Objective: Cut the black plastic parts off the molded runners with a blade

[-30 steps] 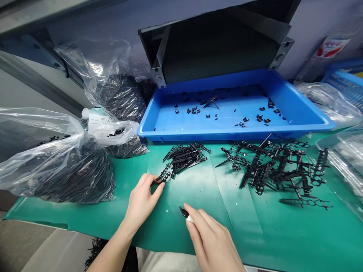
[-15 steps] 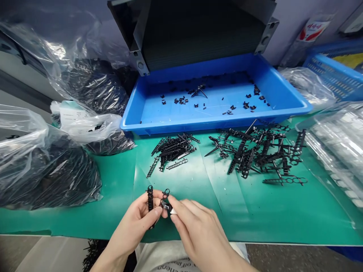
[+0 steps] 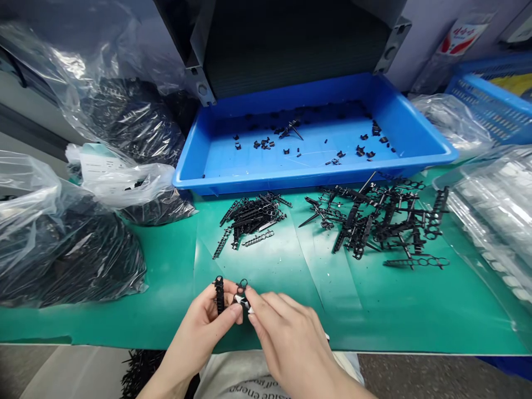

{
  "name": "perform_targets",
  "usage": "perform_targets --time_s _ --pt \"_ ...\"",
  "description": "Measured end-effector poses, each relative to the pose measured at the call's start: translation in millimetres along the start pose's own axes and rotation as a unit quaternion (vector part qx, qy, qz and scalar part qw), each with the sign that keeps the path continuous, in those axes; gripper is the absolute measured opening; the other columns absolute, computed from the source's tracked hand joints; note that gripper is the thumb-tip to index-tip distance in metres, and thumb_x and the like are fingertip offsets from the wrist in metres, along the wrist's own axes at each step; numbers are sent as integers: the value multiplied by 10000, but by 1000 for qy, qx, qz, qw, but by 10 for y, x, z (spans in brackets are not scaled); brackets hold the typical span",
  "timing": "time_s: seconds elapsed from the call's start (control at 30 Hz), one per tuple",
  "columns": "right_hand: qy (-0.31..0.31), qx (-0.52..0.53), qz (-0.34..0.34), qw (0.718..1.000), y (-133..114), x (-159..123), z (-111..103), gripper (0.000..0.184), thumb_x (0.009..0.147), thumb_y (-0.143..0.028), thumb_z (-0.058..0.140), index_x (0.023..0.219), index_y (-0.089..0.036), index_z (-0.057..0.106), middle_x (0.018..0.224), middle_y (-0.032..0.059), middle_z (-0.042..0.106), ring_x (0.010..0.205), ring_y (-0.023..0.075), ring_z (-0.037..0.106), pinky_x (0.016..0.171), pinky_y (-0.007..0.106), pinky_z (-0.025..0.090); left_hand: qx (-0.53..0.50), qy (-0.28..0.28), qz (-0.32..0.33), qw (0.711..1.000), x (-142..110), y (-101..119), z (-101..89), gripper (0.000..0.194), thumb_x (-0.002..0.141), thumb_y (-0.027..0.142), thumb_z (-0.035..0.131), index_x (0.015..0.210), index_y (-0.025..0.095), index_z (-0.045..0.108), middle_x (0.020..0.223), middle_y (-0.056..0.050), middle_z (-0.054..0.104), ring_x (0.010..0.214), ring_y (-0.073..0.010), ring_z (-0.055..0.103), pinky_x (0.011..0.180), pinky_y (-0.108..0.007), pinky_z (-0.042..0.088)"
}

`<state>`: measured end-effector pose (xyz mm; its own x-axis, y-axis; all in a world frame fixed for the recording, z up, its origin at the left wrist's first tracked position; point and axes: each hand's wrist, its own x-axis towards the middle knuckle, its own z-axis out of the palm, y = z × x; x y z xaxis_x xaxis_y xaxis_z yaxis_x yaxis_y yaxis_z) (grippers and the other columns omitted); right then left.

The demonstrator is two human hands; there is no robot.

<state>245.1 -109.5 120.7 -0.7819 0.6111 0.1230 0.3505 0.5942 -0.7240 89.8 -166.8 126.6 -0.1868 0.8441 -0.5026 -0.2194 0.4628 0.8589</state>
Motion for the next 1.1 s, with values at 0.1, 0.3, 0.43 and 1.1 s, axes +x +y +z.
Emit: perform_targets --time_s 0.1,0.3,0.43,1.1 --pt "2 1 3 1000 -12 -15 5 381 916 -146 365 1286 -230 409 944 56 657 757 219 609 562 325 506 11 12 15 1000 2 -21 20 79 772 222 589 818 179 542 615 50 530 595 -87 498 590 -190 407" --pt "28 -33 -4 999 -32 -21 56 354 909 -133 371 1253 -144 453 934 90 664 729 222 609 532 310 501 44 35 19 998 10 -42 29 92 771 246 575 816 171 548 617 56 464 563 -80 417 531 -183 364" --pt "50 -60 -6 997 -24 -19 103 354 912 -141 363 1254 -132 454 888 84 668 689 216 606 509 300 490 56 48 16 997 17 -47 58 95 777 263 551 800 174 527 625 48 464 571 -92 427 539 -199 372" --pt "48 106 135 984 84 -14 117 330 909 -295 383 1190 -223 538 982 79 688 830 210 658 670 294 538 511 244 49 823 439 232 -354 53 765 236 519 715 231 500 591 10 565 557 -187 544 534 -245 309"
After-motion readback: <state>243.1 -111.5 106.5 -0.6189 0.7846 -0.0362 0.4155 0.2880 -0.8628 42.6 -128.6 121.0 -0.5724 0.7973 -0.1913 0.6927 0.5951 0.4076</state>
